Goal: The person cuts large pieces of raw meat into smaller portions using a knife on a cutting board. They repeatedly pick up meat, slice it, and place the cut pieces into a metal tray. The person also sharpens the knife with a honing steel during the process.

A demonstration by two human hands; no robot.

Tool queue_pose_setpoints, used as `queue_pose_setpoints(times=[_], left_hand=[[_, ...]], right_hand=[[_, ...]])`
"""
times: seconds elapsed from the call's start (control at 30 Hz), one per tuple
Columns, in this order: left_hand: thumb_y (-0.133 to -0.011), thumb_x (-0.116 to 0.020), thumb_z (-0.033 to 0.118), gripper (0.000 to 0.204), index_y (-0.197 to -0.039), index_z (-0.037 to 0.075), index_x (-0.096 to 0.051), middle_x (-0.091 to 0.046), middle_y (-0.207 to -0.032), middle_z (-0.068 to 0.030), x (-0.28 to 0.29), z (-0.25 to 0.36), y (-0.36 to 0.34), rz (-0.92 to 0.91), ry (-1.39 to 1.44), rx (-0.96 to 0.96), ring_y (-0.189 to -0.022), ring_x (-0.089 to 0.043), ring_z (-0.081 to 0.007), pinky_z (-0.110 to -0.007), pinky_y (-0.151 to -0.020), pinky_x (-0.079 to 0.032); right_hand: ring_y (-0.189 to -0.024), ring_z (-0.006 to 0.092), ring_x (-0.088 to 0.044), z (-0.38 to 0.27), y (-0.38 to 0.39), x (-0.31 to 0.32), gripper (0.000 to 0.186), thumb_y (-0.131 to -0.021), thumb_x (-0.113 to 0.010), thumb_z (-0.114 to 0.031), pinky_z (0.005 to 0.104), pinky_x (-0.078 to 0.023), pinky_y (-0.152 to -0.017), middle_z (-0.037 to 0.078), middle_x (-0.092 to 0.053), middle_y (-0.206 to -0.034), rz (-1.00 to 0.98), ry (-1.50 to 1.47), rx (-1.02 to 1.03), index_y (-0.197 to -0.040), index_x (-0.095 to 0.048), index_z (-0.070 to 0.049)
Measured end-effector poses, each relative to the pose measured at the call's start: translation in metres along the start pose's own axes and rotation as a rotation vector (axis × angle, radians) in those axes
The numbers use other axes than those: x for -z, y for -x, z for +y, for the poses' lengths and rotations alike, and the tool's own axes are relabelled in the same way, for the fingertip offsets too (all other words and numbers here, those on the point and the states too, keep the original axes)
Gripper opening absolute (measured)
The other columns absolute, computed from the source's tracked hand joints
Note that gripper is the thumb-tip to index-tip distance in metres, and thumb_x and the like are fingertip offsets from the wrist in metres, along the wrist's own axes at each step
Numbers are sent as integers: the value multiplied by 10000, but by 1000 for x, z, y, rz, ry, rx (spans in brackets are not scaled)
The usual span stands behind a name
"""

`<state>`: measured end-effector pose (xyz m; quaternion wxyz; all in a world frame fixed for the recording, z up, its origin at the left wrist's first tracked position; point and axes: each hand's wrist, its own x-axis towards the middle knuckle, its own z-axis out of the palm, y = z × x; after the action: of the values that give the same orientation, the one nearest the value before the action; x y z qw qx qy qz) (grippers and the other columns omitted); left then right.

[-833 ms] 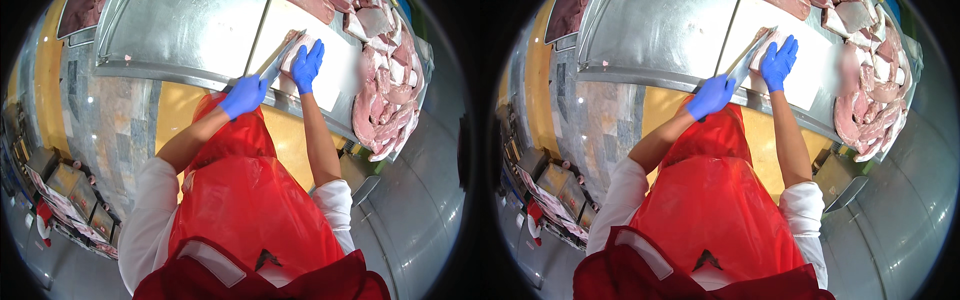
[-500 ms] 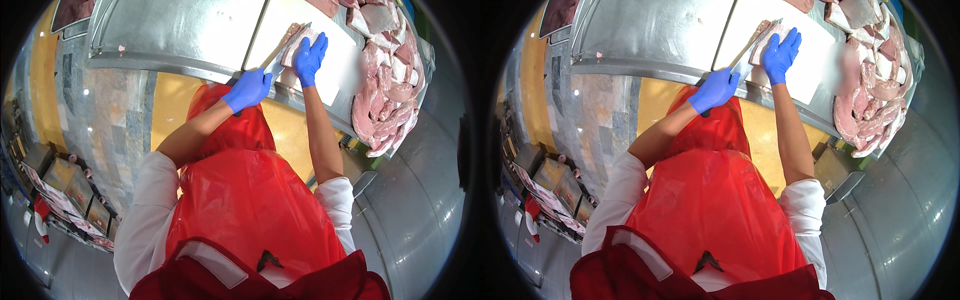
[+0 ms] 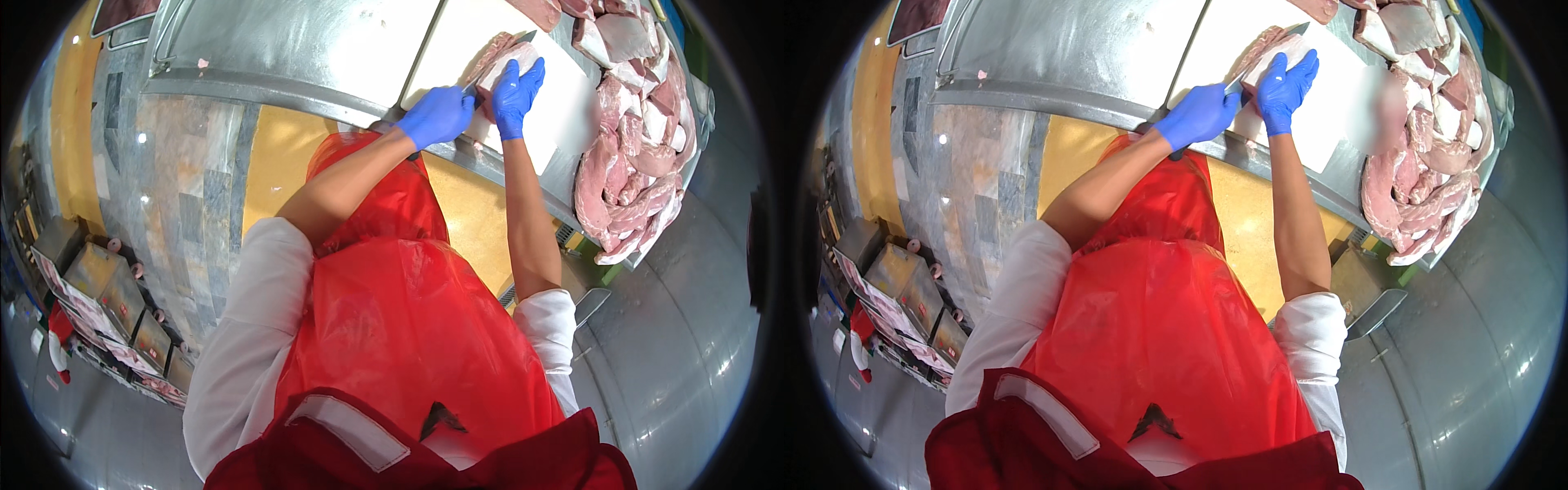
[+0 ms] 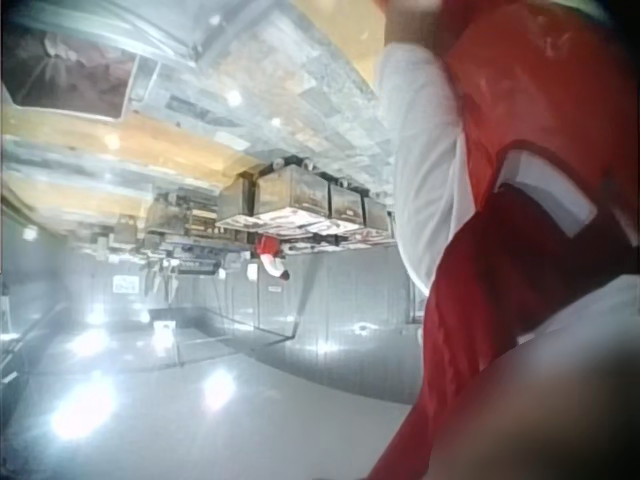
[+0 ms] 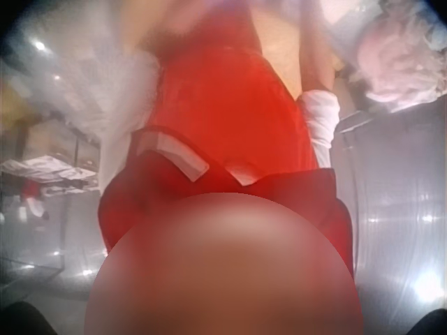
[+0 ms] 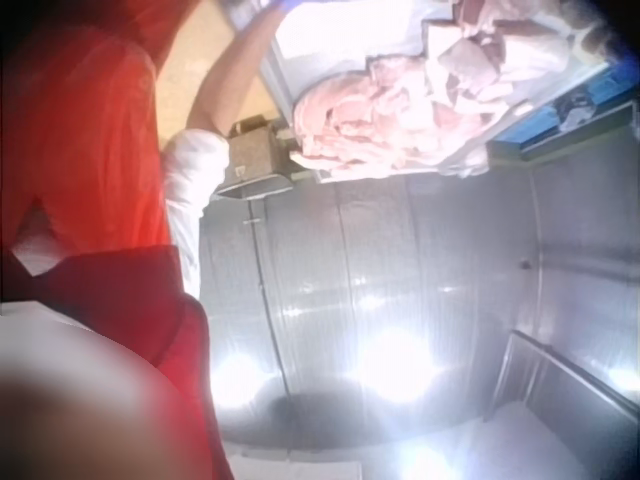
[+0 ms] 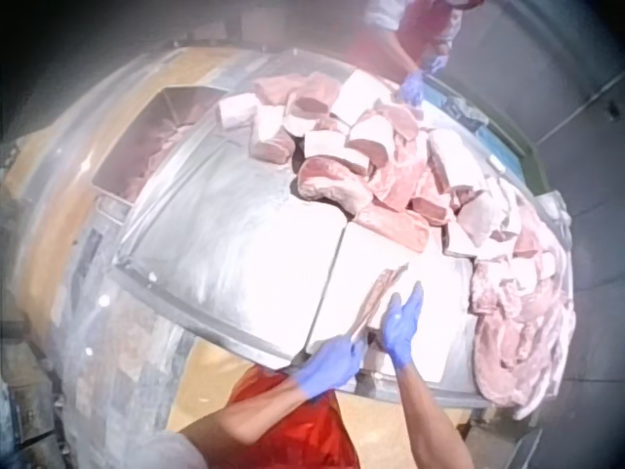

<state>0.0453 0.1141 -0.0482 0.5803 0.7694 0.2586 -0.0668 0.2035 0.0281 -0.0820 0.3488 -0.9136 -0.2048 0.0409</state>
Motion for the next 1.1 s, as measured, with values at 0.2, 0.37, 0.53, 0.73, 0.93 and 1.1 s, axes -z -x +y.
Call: queue_pose_setpoints(times=[0.2,0.37,0.53,0.73,0.93,1.1], left_hand=[[-980,-445,284,394,-973,-75,-608,-636,-898,-339,-20,-23,37,0,-20,52,-892,-620,-508,-550,-809,-483],[-988,-434,281,401,-980,-84,-602,-641,-944,-344,-19,-3,-9,15,-28,-29,-906,-625,-508,-546,-815,-494],[-993,-412,298,417,-989,-67,-612,-634,-877,-352,-27,-18,40,18,-34,37,-866,-644,-492,-540,-789,-501],[-1004,-387,297,404,-1035,-57,-578,-638,-960,-331,-26,4,-5,1,12,-36,-926,-622,-490,-545,-804,-490],[-987,-427,277,384,-996,-72,-588,-638,-916,-337,-47,-14,25,42,-41,-9,-885,-623,-495,-547,-786,-491],[-981,-445,275,390,-1002,-80,-606,-645,-844,-326,-50,5,-3,84,9,-22,-835,-652,-479,-547,-773,-497]], right_hand=[[-1425,449,-289,14,0,0,712,-987,-500,-354,463,-234,-1185,325,-288,-1528,-7,67,4,-1490,-267,93],[-1413,456,-307,6,-12,-1,704,-980,-512,-358,484,-241,-1174,323,-293,-1527,29,39,-4,-1487,-289,77],[-1404,459,-321,16,-5,-4,709,-962,-529,-362,485,-247,-1172,328,-316,-1514,27,91,-3,-1471,-315,82],[-1406,417,-341,3,-14,2,686,-973,-533,-324,439,-264,-1179,301,-336,-1515,-11,41,-47,-1471,-310,92],[-1437,421,-293,20,-7,-7,711,-962,-543,-329,429,-233,-1194,310,-332,-1516,20,80,5,-1468,-303,109],[-1442,447,-266,11,-17,0,754,-953,-535,-389,480,-216,-1186,331,-289,-1530,-11,49,-16,-1480,-293,92]])
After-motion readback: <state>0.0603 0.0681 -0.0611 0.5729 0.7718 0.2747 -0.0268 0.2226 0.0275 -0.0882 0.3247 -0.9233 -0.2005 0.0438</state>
